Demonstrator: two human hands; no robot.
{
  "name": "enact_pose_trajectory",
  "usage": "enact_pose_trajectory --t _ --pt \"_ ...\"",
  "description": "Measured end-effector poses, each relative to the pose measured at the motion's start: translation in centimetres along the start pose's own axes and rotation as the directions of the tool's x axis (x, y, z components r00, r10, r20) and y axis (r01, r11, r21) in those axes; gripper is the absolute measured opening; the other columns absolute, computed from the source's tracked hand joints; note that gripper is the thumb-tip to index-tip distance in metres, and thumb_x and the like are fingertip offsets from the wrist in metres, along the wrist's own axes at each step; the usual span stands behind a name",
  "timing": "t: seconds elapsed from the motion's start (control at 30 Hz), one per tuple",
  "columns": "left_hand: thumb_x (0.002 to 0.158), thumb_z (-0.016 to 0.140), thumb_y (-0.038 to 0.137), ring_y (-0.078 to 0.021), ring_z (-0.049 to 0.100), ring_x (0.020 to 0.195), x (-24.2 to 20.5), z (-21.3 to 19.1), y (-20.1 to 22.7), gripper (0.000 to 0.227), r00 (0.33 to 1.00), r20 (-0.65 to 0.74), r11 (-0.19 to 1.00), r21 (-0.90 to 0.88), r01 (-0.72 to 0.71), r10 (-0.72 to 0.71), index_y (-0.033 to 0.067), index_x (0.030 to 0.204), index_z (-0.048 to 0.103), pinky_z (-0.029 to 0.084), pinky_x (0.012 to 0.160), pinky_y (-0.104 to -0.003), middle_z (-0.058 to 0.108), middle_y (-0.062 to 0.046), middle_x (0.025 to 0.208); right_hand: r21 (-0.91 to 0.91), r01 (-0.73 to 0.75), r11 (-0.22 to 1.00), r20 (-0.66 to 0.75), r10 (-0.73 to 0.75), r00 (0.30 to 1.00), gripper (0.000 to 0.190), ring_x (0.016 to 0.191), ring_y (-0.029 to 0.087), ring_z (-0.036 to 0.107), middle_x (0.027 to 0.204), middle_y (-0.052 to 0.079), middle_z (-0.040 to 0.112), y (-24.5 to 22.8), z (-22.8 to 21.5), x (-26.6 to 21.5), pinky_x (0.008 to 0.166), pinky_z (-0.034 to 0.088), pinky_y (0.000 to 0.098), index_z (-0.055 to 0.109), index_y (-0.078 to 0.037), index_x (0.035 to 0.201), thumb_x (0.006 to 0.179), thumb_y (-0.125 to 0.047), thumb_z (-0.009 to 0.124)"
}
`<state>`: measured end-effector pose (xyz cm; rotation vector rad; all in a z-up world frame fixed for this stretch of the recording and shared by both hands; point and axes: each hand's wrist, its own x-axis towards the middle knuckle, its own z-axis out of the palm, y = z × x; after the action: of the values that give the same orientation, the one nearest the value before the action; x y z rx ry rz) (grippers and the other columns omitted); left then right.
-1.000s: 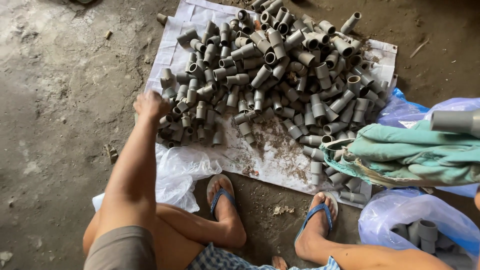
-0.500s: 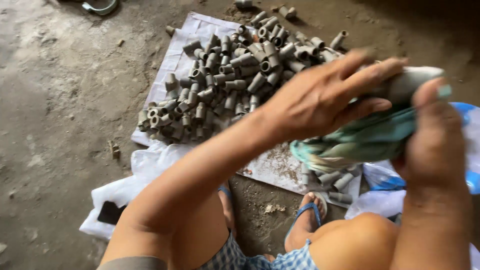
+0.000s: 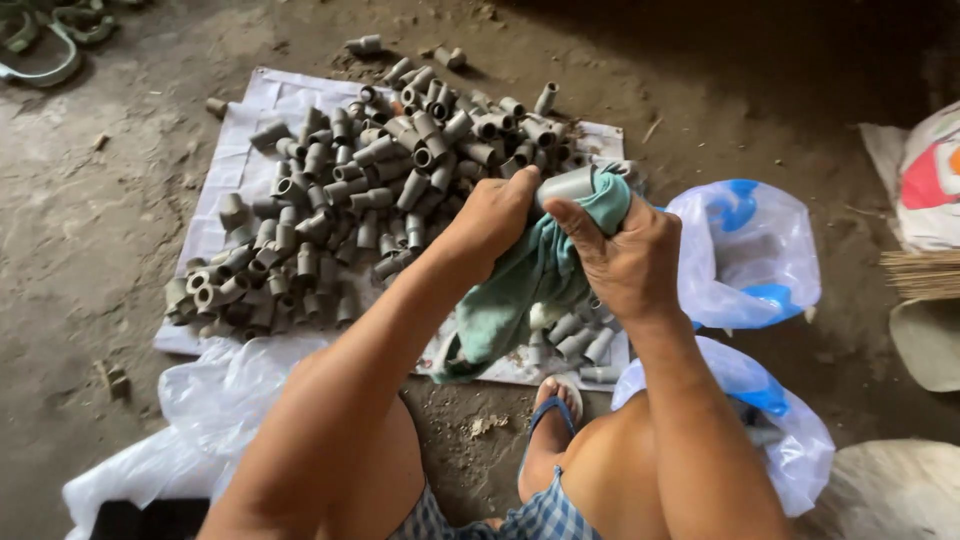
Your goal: The person sits on the floor and wipes small gray metal pipe fittings with a cloth, picking each piece from a pile on a white sheet and placing it into a plastic bag. The person handles the parts one at a time, wiping them thoroughly before moving to the next.
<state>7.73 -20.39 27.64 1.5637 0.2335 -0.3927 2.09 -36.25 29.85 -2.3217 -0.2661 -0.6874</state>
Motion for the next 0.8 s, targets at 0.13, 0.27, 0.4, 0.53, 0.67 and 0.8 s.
enact_pose_trajectory --t 0.13,0.27,0.4,0.53,0.67,0.8 --pt "0.086 0.057 0.055 -0.0427 0.064 0.124 -5.4 0.5 5.2 0.069 0.976 0.109 0.965 -0.163 0.206 -0.190 -0.0019 0.123 0.071 0.050 0.103 -0.056 0.066 -0.032 0.130 -0.031 0.000 1.000 -0.280 -0.009 0.960 0.042 0.074 0.048 0.069 0.069 0.024 0.065 -1.1 0.8 0.7 0.050 0.039 0.0455 0.066 0.004 0.083 0.105 -0.031 0.074" --pt "0.087 0.059 0.054 -0.0398 0.054 0.137 -4.2 -0.4 4.8 0.083 0.950 0.159 0.910 -0.281 0.305 -0.269 -0.0056 0.144 0.053 0.039 0.114 -0.057 0.054 -0.030 0.147 0.404 -0.375 0.834 -0.379 0.526 0.761 0.053 0.088 0.019 0.062 0.091 0.009 0.068 -1.9 1.1 3.1 0.085 0.049 0.0380 0.067 -0.005 0.100 0.101 -0.058 0.061" --pt "0.090 0.049 0.058 -0.0292 0.057 0.126 -0.8 -1.2 3.0 0.088 0.978 0.084 0.938 -0.277 0.206 -0.190 -0.0107 0.145 0.051 0.042 0.112 -0.047 0.057 -0.025 0.140 0.791 -0.393 0.469 -0.016 0.657 0.753 0.048 0.101 0.014 0.069 0.111 0.004 0.071 -6.3 0.9 4.5 0.100 0.057 0.0343 0.067 -0.013 0.119 0.097 -0.053 0.057" --pt "0.098 0.034 0.061 -0.0382 0.072 0.090 -2.6 0.4 0.9 0.082 0.991 0.118 0.981 -0.190 -0.039 0.062 -0.0105 0.100 0.075 0.051 0.091 -0.051 0.072 -0.025 0.080 0.302 -0.424 0.854 -0.014 0.448 0.894 0.061 0.115 0.028 0.066 0.114 0.017 0.070 -3.4 3.9 2.4 0.105 0.048 0.0489 0.061 -0.004 0.124 0.103 -0.061 0.053" --pt "0.094 0.013 0.067 -0.0516 0.064 0.117 -5.1 -1.3 4.0 0.095 0.957 0.222 0.939 0.245 -0.241 0.188 -0.0056 0.100 0.075 0.044 0.104 -0.058 0.072 -0.035 0.105 0.439 -0.374 0.817 -0.160 0.481 0.862 0.049 0.085 0.009 0.059 0.089 -0.002 0.066 0.8 5.2 2.6 0.084 0.055 0.0304 0.069 -0.009 0.100 0.104 -0.055 0.056" --pt "0.083 0.041 0.079 -0.0498 0.064 0.118 -5.3 -1.7 3.6 0.086 0.954 0.110 0.955 0.072 -0.289 0.280 0.0106 0.135 0.050 0.047 0.102 -0.053 0.067 -0.031 0.116 0.017 -0.175 0.984 -0.162 0.175 0.971 0.050 0.075 0.043 0.062 0.072 0.027 0.061 2.9 5.7 1.4 0.071 0.052 0.0419 0.066 0.004 0.088 0.112 -0.038 0.052"
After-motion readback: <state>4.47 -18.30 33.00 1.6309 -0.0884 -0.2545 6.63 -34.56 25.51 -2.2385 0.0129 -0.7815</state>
